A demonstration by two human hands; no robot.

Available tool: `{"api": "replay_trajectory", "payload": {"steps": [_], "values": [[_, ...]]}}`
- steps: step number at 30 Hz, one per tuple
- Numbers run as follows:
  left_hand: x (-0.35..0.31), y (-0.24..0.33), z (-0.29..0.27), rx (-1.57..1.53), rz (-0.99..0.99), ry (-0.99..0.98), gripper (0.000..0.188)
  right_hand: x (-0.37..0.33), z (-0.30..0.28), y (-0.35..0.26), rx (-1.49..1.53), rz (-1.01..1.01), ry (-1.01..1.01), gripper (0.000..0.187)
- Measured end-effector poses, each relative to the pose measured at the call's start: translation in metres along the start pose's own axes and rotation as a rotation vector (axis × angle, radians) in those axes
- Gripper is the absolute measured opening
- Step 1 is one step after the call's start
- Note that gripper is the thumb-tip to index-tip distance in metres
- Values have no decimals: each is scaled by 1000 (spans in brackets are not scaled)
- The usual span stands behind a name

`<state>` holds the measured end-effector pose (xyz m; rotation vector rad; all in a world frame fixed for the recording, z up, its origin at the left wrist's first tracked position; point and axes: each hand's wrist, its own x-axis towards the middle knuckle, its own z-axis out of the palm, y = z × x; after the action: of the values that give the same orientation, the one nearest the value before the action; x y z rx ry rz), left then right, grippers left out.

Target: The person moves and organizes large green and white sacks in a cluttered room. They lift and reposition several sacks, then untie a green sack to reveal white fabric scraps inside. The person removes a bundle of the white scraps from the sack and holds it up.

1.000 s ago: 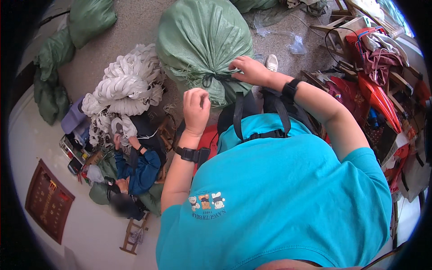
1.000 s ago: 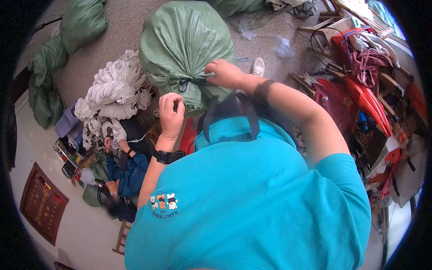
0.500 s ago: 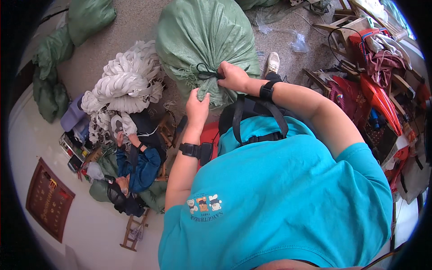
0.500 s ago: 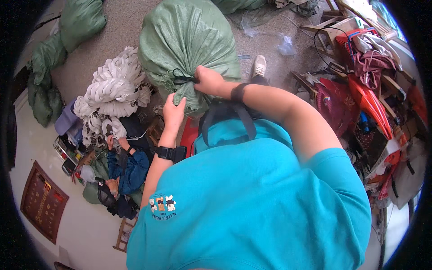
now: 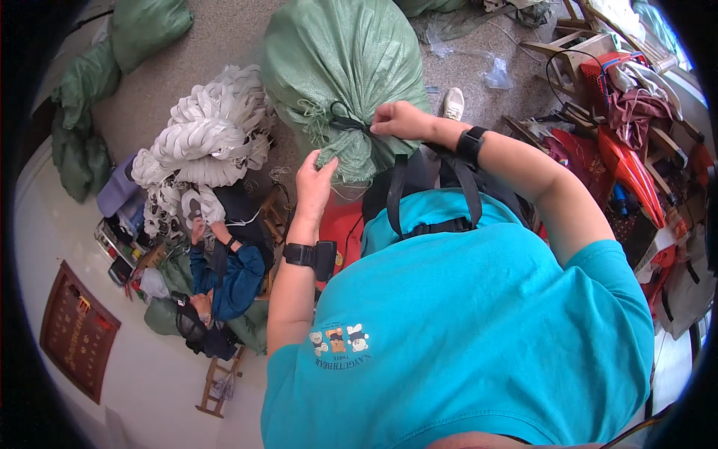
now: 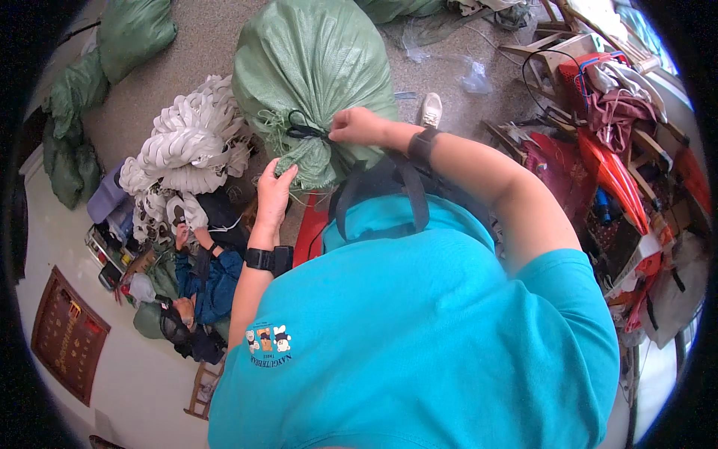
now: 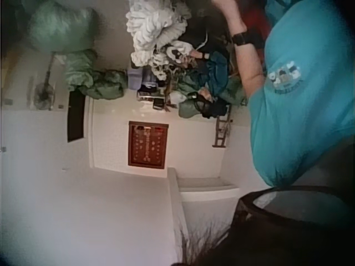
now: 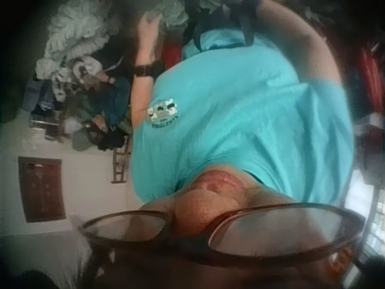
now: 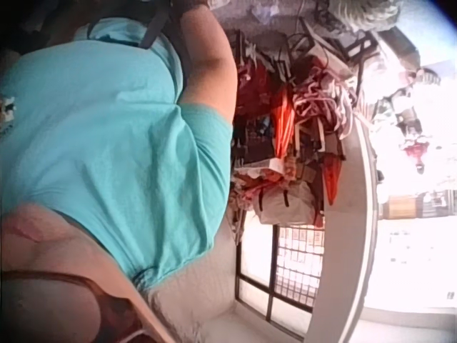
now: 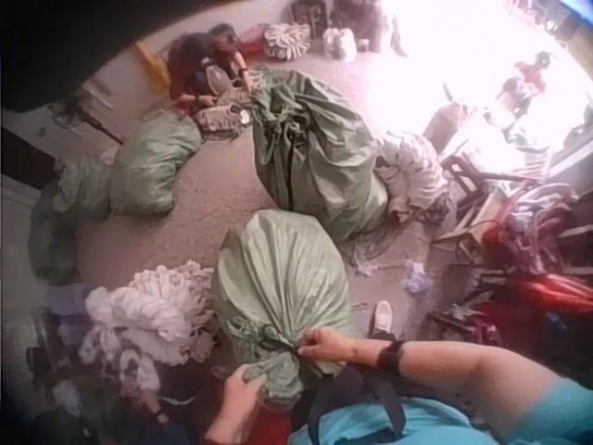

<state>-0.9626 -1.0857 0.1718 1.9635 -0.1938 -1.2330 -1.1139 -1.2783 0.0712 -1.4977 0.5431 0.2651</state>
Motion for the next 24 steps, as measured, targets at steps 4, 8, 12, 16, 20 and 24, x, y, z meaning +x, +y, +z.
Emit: {"api": "replay_trajectory", "payload": {"steps": [4, 8, 12, 16, 20, 24], "values": [[3, 3, -2, 53, 16, -43, 26, -21, -17, -15, -2, 61, -82, 27], [5, 4, -3, 65, 49, -51, 25, -32, -18, -14, 80, 73, -97, 24], [3, 7, -4, 68, 41, -49, 24, -54, -30, -29, 64, 117, -125, 19], [5, 4, -4, 24, 43, -30, 25, -88, -56, -44, 44, 142, -223, 18], [5, 1, -4, 8, 17, 18, 24, -156, -111, -50, 50, 204, -218, 15], [4, 5, 1, -6, 32, -59, 26, -209, -161, -49, 320, 504, -73, 13]]}}
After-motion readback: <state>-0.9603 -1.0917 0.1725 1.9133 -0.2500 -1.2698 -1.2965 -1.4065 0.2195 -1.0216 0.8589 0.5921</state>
